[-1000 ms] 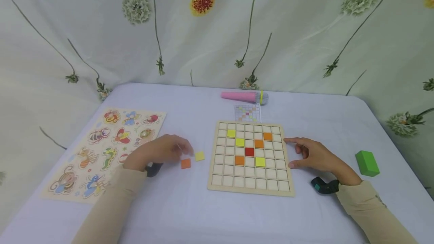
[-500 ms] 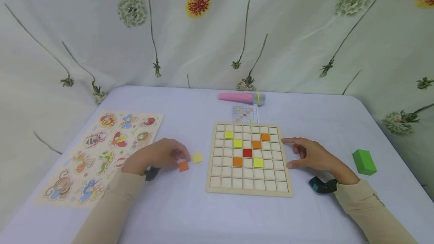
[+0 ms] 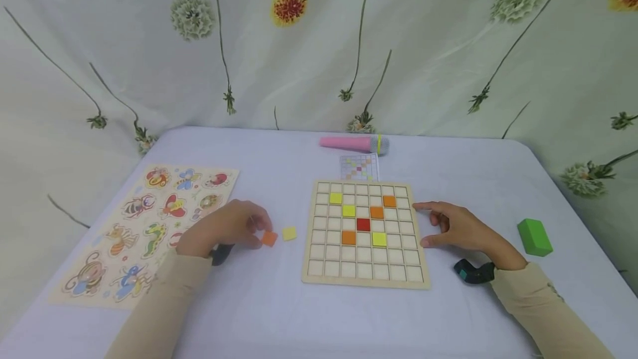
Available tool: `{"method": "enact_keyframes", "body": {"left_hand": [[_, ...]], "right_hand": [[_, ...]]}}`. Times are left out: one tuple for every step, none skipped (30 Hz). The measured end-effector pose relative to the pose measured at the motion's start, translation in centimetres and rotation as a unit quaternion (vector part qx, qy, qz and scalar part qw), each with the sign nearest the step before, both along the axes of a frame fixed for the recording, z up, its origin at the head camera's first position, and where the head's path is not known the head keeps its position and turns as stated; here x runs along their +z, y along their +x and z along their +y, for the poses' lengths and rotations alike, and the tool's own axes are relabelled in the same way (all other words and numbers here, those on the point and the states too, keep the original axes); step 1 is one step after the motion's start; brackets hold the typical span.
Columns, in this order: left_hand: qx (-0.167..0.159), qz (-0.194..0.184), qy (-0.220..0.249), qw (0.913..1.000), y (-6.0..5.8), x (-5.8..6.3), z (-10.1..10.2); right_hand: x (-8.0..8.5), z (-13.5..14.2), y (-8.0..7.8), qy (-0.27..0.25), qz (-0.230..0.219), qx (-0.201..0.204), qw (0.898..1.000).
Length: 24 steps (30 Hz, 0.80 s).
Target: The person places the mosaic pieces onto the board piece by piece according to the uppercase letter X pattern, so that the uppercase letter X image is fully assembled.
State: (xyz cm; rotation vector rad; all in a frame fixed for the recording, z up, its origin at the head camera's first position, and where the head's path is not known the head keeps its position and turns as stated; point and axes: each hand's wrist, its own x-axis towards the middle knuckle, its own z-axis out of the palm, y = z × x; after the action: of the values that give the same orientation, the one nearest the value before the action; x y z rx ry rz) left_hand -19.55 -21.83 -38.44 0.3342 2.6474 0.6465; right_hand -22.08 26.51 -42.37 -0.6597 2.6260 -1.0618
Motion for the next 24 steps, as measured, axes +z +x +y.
{"method": "enact_keyframes", "body": {"left_hand": [[-0.004,0.002,0.001,1.0000,-0.1,0.0,0.0],[-0.005,0.003,0.002,1.0000,-0.1,0.0,0.0],[-0.009,0.005,0.004,0.9999,-0.2,0.0,0.0],[-0.012,0.006,0.003,0.9999,-0.2,0.0,0.0],[-0.016,0.007,0.004,0.9998,-0.2,0.0,0.1],[-0.017,0.007,0.003,0.9998,-0.3,0.0,0.1],[-0.020,0.007,0.002,0.9998,-0.3,0.0,0.2],[-0.020,0.007,0.001,0.9998,-0.3,-0.1,0.2],[-0.021,0.009,-0.001,0.9997,-0.3,-0.1,0.3],[-0.020,0.009,-0.003,0.9997,-0.3,0.0,0.3],[-0.021,0.011,-0.003,0.9997,-0.3,0.0,0.4],[-0.021,0.014,-0.003,0.9997,-0.4,0.0,0.4],[-0.021,0.018,-0.002,0.9996,-0.4,0.0,0.5],[-0.022,0.023,0.000,0.9995,-0.4,0.0,0.6],[-0.027,0.031,0.004,0.9992,-0.4,0.0,0.7],[-0.029,0.036,0.009,0.9989,-0.4,0.0,0.9],[-0.034,0.044,0.013,0.9984,-0.4,0.0,1.0],[-0.039,0.052,0.019,0.9977,-0.3,0.0,1.2],[-0.043,0.057,0.024,0.9971,-0.2,0.0,1.4],[-0.047,0.063,0.028,0.9966,-0.1,0.1,1.7],[-0.049,0.065,0.030,0.9962,0.0,0.1,2.0],[-0.048,0.067,0.030,0.9962,0.1,0.2,2.3],[-0.049,0.070,0.027,0.9960,0.3,0.3,2.6],[-0.048,0.069,0.024,0.9962,0.5,0.4,2.9]], "right_hand": [[0.0,0.0,0.0,0.002,0.001,-0.001,1.000],[0.1,0.0,0.0,0.003,0.000,-0.002,1.000],[0.1,0.1,0.0,0.003,0.000,-0.003,1.000],[0.1,0.1,0.1,0.004,0.000,-0.004,1.000],[0.1,0.2,0.1,0.004,0.000,-0.004,1.000],[0.1,0.2,0.1,0.003,-0.001,-0.005,1.000],[0.1,0.2,0.1,0.003,-0.003,-0.006,1.000],[0.1,0.2,0.1,0.002,-0.003,-0.005,1.000],[0.1,0.2,0.1,0.003,-0.003,-0.006,1.000],[0.1,0.1,0.1,0.002,-0.004,-0.005,1.000],[0.1,0.1,0.1,0.001,-0.004,-0.005,1.000],[0.2,0.1,0.1,0.000,-0.004,-0.004,1.000],[0.2,0.1,0.1,0.000,-0.004,-0.004,1.000],[0.2,0.1,0.1,-0.001,-0.004,-0.004,1.000],[0.2,0.1,0.1,-0.002,-0.004,-0.003,1.000],[0.2,0.1,0.1,-0.003,-0.004,-0.003,1.000],[0.2,0.1,0.0,-0.003,-0.005,-0.002,1.000],[0.2,0.1,0.0,-0.004,-0.005,-0.001,1.000],[0.2,0.1,0.0,-0.004,-0.004,0.000,1.000],[0.2,0.1,0.0,-0.004,-0.005,0.001,1.000],[0.2,0.1,0.0,-0.005,-0.005,0.002,1.000],[0.2,0.0,0.0,-0.005,-0.006,0.002,1.000],[0.2,0.0,0.0,-0.007,-0.006,0.003,1.000],[0.2,0.0,0.0,-0.008,-0.007,0.002,1.000]]}}
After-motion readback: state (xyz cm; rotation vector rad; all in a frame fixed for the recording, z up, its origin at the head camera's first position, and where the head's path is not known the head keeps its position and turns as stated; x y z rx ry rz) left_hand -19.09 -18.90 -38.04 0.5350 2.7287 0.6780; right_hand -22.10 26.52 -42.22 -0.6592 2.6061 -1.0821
